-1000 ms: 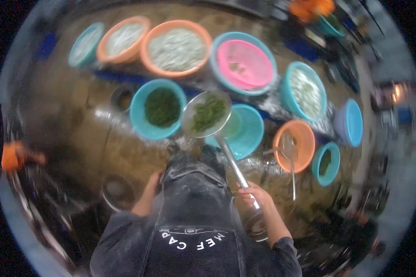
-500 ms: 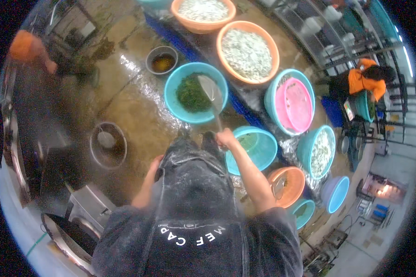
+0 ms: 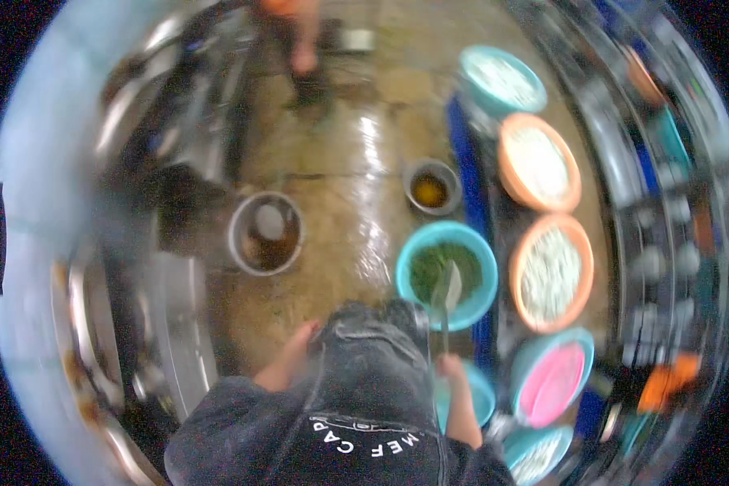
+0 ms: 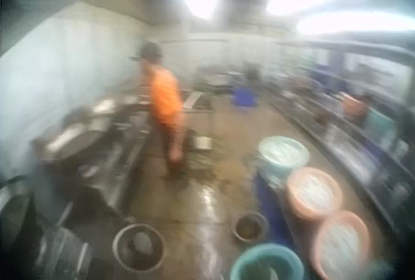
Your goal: The person uses two large mesh strainers to lift and transfer green tea leaves from large heated pans into multiple plastic basins. The person repeatedly scoops leaves from the pans, drains them, and deposits them into basins arranged on the floor while other workers perform similar tasks nearby.
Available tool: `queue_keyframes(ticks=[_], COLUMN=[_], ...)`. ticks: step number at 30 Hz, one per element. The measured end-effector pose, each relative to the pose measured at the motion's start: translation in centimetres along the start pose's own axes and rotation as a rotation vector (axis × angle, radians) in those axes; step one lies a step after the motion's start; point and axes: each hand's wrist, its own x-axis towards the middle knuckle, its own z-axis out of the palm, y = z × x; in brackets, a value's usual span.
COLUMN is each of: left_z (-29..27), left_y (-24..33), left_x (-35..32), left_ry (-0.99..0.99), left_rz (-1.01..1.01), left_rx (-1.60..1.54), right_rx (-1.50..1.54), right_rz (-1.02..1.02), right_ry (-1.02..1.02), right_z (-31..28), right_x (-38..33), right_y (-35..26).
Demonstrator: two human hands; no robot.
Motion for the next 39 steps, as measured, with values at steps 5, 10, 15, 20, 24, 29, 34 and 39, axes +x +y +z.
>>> queue_keyframes(ticks=[5, 10, 15, 20, 24, 29, 34, 39], left_z=[-0.1, 1.1, 3.4, 5.7, 6.0, 5.4, 5.3, 8.4], left_y=[-2.6, -3.0, -11.1, -7.2, -0.9, 6.4, 6.0, -4.3], left_x=[1.3, -1.6, 2.6, 1.3, -0.1, -6.1, -7.2, -2.6], left_ry=[0.089, 0.083, 0.284, 0.345, 0.381, 0.463, 0.478, 0.495], left_rz=[0.149, 0.237, -0.133, -0.052, 0.075, 0.278, 0.106, 0.029], left_rx=[-0.373, -0.118, -0.467, -0.495, -0.519, -0.550, -0.776, -0.693], right_rx=[-0.249, 1.156, 1.521, 1.099, 1.251, 0.975, 0.826, 0.580], right_rz=[-0.401, 0.028, 0.250, 0.090, 0.655, 0.644, 0.608, 0.752], right_ry=[-0.041, -0.323, -0.533, -0.561, -0.857, -1.122, -1.266, -1.489], right_z=[-2.3, -5.8, -8.3, -3.8, -1.8, 0.4, 1.7, 3.7], right_x=[1.1, 3.9, 7.9, 1.3, 0.1, 4.2, 3.9, 3.2], right_y=[-10.9, -19.0, -27.5, -42.5, -50.3, -53.8, -57.5, -59.7])
